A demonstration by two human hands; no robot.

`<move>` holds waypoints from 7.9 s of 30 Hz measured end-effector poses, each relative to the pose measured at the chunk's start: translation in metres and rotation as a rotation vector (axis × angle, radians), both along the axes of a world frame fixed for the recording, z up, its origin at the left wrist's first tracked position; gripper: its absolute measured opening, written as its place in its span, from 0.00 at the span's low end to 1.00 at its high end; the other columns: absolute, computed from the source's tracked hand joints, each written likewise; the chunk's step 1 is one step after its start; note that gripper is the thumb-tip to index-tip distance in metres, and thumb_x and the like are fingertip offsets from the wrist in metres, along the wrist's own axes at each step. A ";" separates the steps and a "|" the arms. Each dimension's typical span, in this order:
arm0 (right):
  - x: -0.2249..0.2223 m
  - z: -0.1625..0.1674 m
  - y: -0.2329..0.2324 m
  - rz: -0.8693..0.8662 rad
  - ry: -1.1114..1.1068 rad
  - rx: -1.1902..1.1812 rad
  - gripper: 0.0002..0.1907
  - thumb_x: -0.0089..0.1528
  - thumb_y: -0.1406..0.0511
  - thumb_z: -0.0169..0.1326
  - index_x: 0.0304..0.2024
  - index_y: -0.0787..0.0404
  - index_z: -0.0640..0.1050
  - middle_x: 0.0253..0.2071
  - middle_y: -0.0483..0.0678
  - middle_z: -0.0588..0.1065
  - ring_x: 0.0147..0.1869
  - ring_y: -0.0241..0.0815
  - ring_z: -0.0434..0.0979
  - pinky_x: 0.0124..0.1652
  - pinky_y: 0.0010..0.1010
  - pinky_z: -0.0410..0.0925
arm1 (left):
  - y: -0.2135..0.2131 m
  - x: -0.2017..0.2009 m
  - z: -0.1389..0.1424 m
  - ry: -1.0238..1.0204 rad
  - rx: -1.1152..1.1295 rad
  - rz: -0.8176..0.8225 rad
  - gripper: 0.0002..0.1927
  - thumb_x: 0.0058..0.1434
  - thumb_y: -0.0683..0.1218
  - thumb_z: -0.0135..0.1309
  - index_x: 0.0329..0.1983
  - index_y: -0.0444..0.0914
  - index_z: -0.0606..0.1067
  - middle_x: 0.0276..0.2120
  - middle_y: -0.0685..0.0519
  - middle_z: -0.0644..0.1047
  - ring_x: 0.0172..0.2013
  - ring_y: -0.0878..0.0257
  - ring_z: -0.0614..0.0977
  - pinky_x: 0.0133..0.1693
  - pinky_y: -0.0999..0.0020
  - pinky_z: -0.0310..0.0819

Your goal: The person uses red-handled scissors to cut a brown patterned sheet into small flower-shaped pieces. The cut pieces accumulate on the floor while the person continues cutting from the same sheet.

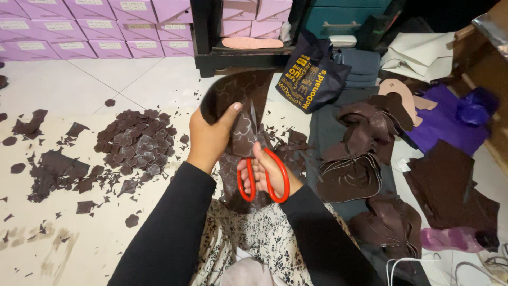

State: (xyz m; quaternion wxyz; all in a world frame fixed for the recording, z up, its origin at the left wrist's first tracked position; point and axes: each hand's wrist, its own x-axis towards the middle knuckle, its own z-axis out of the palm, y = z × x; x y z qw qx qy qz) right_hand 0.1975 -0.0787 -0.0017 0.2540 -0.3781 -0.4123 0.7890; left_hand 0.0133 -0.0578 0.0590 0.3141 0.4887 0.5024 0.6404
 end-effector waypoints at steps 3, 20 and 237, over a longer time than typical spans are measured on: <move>-0.002 -0.002 0.002 -0.055 -0.052 0.032 0.36 0.64 0.39 0.43 0.42 0.65 0.79 0.32 0.46 0.76 0.32 0.37 0.76 0.35 0.29 0.72 | 0.000 -0.002 0.001 -0.085 -0.087 -0.052 0.15 0.61 0.45 0.63 0.49 0.32 0.79 0.41 0.51 0.84 0.39 0.66 0.83 0.43 0.71 0.78; -0.005 0.007 -0.017 -0.189 -0.041 0.446 0.27 0.70 0.46 0.43 0.38 0.63 0.73 0.27 0.45 0.71 0.28 0.35 0.70 0.30 0.27 0.67 | -0.016 -0.002 0.003 -0.331 0.048 -0.332 0.22 0.61 0.38 0.61 0.59 0.33 0.73 0.50 0.52 0.80 0.48 0.65 0.81 0.52 0.68 0.78; -0.001 0.026 -0.021 -0.207 -0.144 0.372 0.27 0.65 0.43 0.50 0.27 0.56 0.67 0.18 0.39 0.63 0.17 0.30 0.61 0.18 0.24 0.58 | -0.017 -0.001 0.013 -0.114 0.084 -0.101 0.06 0.66 0.42 0.60 0.43 0.36 0.78 0.36 0.58 0.80 0.35 0.71 0.79 0.39 0.73 0.74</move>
